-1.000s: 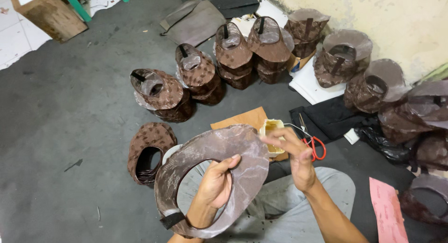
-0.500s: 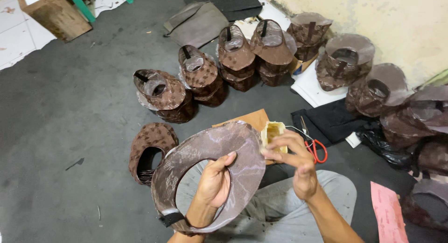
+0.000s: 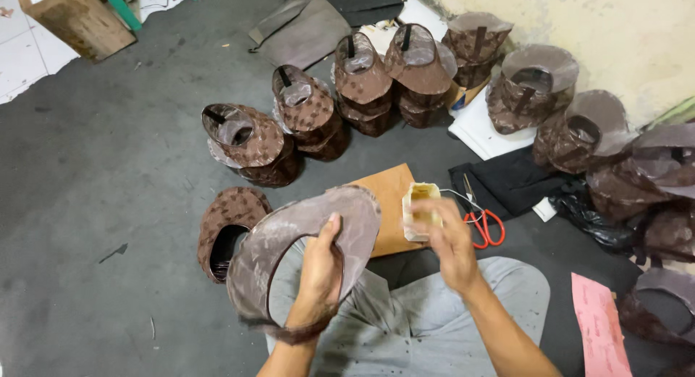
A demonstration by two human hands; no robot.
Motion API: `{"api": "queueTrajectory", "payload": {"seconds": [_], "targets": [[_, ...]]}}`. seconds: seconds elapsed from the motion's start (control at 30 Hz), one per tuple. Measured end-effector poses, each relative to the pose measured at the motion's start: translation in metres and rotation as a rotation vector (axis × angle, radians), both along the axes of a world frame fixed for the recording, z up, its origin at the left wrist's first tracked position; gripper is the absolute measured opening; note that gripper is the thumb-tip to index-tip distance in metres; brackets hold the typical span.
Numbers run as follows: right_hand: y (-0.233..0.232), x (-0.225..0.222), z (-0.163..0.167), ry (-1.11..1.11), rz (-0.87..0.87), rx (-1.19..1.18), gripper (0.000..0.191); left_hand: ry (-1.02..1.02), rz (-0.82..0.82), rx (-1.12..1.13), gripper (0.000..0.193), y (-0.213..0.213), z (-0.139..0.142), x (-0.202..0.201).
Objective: The person sits on the floor of a shoe workshop and applies adhesive by hand from an open glue container onto the inner surface of shoe upper pieces, one piece at a time, then sets each treated piece in a row with the others on the floor.
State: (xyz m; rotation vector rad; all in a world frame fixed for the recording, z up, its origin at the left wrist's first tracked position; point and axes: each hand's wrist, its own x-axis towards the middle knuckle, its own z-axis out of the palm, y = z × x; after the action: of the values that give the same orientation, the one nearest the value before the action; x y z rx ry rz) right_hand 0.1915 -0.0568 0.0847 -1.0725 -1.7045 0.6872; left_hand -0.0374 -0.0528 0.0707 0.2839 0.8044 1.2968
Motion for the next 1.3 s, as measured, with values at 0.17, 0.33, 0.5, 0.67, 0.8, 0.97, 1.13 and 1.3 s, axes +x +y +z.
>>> {"api": "queueTrajectory", "payload": {"seconds": [0.17, 0.33, 0.5, 0.67, 0.8, 0.97, 1.13, 1.3], "targets": [[0.058, 0.011, -0.05, -0.582, -0.32, -0.316, 0.059, 0.15, -0.33, 0.12, 0.044, -0.02, -0.019, -0.015], [0.067, 0.006, -0.06, -1.101, -0.243, -0.192, 0.077, 0.107, -0.237, 0.033, 0.031, -0.029, -0.04, -0.012], [0.059, 0.018, -0.053, -1.011, -0.206, -0.343, 0.068, 0.223, -0.13, 0.055, 0.027, -0.021, -0.036, -0.002], [0.035, 0.028, -0.035, -0.584, -0.155, -0.413, 0.069, 0.253, -0.14, 0.046, 0.024, -0.014, -0.025, 0.01], [0.004, 0.019, -0.006, 0.159, 0.06, -0.14, 0.078, 0.109, -0.171, 0.132, 0.02, -0.01, -0.018, 0.022], [-0.008, 0.001, 0.02, 0.173, 0.148, -0.097, 0.095, 0.03, -0.199, 0.115, 0.023, -0.012, -0.004, 0.031], [-0.013, -0.004, 0.021, 0.093, 0.131, -0.017, 0.097, 0.014, -0.165, 0.151, 0.026, -0.009, 0.005, 0.024], [-0.011, -0.001, 0.023, 0.074, 0.073, 0.028, 0.095, -0.001, -0.214, 0.163, 0.029, -0.013, 0.003, 0.024]]}}
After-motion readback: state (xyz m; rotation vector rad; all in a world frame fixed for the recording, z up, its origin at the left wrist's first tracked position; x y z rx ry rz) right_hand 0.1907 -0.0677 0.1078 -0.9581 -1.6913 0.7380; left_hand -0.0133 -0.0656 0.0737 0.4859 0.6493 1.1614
